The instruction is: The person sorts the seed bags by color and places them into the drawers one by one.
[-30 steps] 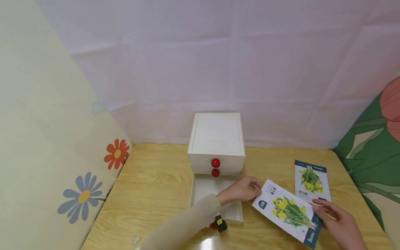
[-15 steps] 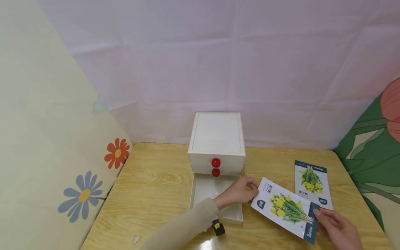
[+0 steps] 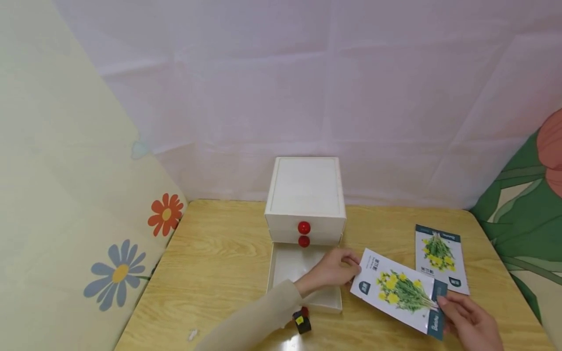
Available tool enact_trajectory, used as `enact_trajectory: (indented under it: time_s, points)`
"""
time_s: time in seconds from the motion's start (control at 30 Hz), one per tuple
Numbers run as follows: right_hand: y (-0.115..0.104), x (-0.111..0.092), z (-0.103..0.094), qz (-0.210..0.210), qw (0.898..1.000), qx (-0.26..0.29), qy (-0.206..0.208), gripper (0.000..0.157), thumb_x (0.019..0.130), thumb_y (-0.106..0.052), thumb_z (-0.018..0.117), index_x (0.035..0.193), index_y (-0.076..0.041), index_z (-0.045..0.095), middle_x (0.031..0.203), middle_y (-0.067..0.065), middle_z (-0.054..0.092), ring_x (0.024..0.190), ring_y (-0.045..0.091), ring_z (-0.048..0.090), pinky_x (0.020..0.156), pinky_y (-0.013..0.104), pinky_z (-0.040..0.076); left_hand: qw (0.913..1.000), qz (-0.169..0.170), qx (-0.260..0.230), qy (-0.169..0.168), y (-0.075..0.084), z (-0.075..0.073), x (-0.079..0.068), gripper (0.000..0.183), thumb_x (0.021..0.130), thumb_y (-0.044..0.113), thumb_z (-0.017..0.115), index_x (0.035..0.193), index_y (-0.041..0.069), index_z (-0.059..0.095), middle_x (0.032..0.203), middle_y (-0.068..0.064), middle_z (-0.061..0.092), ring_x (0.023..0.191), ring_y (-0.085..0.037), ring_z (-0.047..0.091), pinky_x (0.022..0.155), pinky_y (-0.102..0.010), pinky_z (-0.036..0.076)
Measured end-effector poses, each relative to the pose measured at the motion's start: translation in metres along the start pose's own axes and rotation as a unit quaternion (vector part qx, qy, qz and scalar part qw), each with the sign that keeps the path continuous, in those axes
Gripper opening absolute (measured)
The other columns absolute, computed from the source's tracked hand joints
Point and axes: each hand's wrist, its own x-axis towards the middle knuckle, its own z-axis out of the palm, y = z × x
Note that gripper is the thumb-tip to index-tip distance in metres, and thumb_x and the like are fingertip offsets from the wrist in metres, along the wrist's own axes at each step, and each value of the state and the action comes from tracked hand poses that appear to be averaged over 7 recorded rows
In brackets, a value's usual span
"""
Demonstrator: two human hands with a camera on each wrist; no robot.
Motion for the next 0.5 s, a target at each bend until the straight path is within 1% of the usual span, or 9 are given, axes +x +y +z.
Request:
enact_trajectory:
  time_s: [0.13,0.23,0.33,0.5]
  points:
    - [0.000,-0.004,0.002,0.003,1.000,0.002,-0.001,0.015,0.094,-0.042,0.069,0.104,-0.031,0.063,0.076,-0.022,0.066,0.070,0.011,0.064,0.061,0.034,0.058,0.9997,-0.012,-0.020,-0.002,-0.003,0.000,-0.005,0.007,0.089,0.015,0.072,0.095,0.014,0.070,0.081,0.010,0.063,0.070,-0.004,0.061,0.060,-0.021,0.056]
    - [-0.004,-0.009,0.004,0.003,1.000,0.013,-0.004,0.007,0.093,-0.040,0.070,0.096,-0.039,0.064,0.076,-0.025,0.066,0.071,0.007,0.064,0.062,0.032,0.058,0.9989,-0.024,-0.039,0.004,-0.006,-0.001,-0.009,0.007,0.088,0.014,0.073,0.094,0.014,0.069,0.080,0.008,0.063,0.066,-0.008,0.063,0.057,-0.022,0.057]
    - [-0.008,-0.013,0.008,-0.009,1.000,0.021,-0.009,0.008,0.093,-0.038,0.071,0.091,-0.042,0.065,0.076,-0.024,0.066,0.071,0.005,0.063,0.062,0.030,0.058,0.9976,-0.034,-0.060,0.007,-0.009,-0.003,-0.013,0.007,0.088,0.013,0.073,0.093,0.014,0.068,0.078,0.007,0.064,0.060,-0.011,0.065,0.055,-0.024,0.058]
    - [-0.012,-0.015,0.013,-0.020,1.000,0.011,-0.021,0.004,0.093,-0.041,0.070,0.094,-0.039,0.066,0.078,-0.024,0.066,0.072,0.004,0.063,0.064,0.029,0.058,0.9957,-0.040,-0.084,0.004,-0.011,-0.011,-0.022,0.007,0.089,0.011,0.072,0.095,0.012,0.068,0.077,0.005,0.065,0.058,-0.013,0.067,0.053,-0.025,0.058]
